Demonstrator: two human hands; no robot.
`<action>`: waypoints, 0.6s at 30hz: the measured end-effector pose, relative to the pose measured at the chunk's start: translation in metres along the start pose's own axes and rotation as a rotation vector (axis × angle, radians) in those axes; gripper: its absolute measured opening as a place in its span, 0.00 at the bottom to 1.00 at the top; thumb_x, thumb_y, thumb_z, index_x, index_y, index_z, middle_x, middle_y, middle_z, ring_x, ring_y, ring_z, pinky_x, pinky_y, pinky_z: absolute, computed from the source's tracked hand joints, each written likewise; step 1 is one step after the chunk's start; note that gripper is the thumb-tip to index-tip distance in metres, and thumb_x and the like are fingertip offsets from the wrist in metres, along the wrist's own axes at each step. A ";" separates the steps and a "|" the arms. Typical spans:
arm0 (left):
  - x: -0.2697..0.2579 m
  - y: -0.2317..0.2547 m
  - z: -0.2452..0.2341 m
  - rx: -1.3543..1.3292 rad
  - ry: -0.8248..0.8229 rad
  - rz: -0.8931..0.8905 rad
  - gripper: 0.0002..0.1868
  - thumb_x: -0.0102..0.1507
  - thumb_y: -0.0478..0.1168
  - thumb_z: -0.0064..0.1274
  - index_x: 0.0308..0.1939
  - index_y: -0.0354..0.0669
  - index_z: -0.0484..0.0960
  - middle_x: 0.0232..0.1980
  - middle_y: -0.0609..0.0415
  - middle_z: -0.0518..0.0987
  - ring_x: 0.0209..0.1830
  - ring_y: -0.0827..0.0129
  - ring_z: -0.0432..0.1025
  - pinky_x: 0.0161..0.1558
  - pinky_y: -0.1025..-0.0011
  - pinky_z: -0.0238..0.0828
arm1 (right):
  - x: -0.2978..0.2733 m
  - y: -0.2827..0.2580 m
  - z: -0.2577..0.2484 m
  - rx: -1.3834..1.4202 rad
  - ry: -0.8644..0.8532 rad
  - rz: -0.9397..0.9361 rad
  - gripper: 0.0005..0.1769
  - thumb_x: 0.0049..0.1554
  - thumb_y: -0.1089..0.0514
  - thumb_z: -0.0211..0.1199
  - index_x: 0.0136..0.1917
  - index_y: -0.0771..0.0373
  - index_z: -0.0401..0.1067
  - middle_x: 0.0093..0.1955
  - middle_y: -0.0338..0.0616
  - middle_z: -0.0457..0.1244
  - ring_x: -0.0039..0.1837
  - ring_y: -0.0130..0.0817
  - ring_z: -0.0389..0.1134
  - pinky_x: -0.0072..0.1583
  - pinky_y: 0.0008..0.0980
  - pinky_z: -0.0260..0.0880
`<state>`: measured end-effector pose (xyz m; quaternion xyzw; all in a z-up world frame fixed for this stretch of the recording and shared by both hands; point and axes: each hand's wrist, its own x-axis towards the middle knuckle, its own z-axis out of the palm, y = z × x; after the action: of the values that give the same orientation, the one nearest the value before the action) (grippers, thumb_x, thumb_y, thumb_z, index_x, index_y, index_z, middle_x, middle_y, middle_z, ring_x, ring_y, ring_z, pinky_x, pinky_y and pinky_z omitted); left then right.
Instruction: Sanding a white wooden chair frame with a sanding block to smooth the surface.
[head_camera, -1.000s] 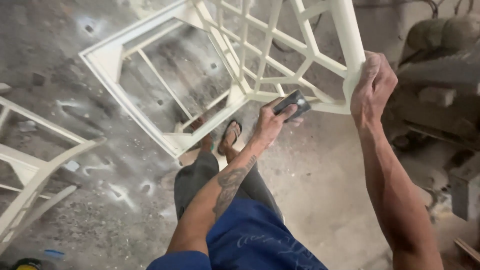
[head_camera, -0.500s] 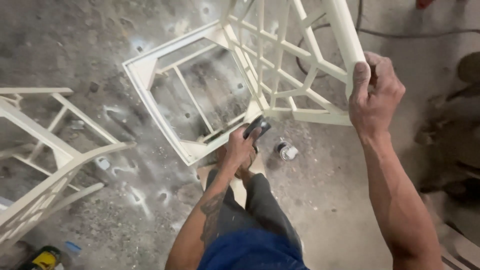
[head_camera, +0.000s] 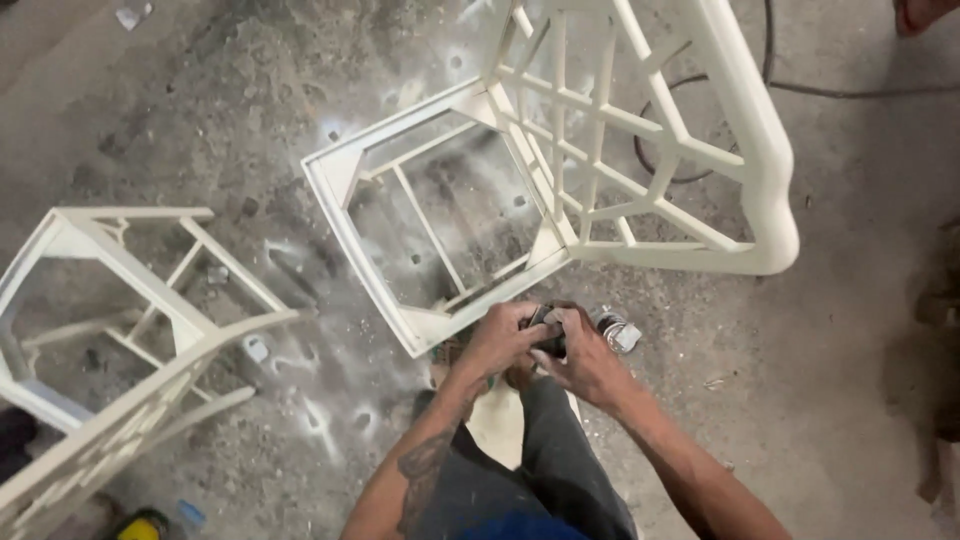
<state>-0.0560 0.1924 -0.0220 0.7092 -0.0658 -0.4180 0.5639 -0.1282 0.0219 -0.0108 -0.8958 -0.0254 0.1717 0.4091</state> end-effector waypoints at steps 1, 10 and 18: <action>0.005 -0.021 -0.002 -0.060 0.004 0.007 0.22 0.67 0.49 0.59 0.25 0.43 0.70 0.18 0.57 0.64 0.22 0.75 0.57 0.27 0.68 0.58 | 0.000 0.004 0.013 -0.034 0.079 -0.028 0.35 0.52 0.48 0.71 0.63 0.64 0.59 0.53 0.63 0.62 0.53 0.64 0.71 0.47 0.53 0.77; 0.063 -0.268 -0.019 0.627 0.098 -0.201 0.49 0.65 0.71 0.46 0.71 0.29 0.64 0.66 0.26 0.71 0.72 0.38 0.63 0.73 0.41 0.54 | -0.061 0.121 0.081 0.375 0.298 0.598 0.24 0.66 0.50 0.57 0.64 0.70 0.55 0.56 0.57 0.61 0.60 0.56 0.68 0.59 0.58 0.68; 0.105 -0.435 0.010 1.300 0.416 -0.041 0.41 0.57 0.66 0.59 0.65 0.43 0.75 0.51 0.50 0.82 0.52 0.56 0.76 0.53 0.56 0.71 | -0.100 0.136 0.108 0.299 0.389 0.692 0.20 0.60 0.48 0.61 0.52 0.60 0.53 0.44 0.43 0.59 0.44 0.30 0.60 0.46 0.33 0.63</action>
<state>-0.1600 0.2804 -0.4484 0.9705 -0.1802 -0.1593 0.0161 -0.2702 -0.0086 -0.1482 -0.7981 0.3797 0.1283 0.4498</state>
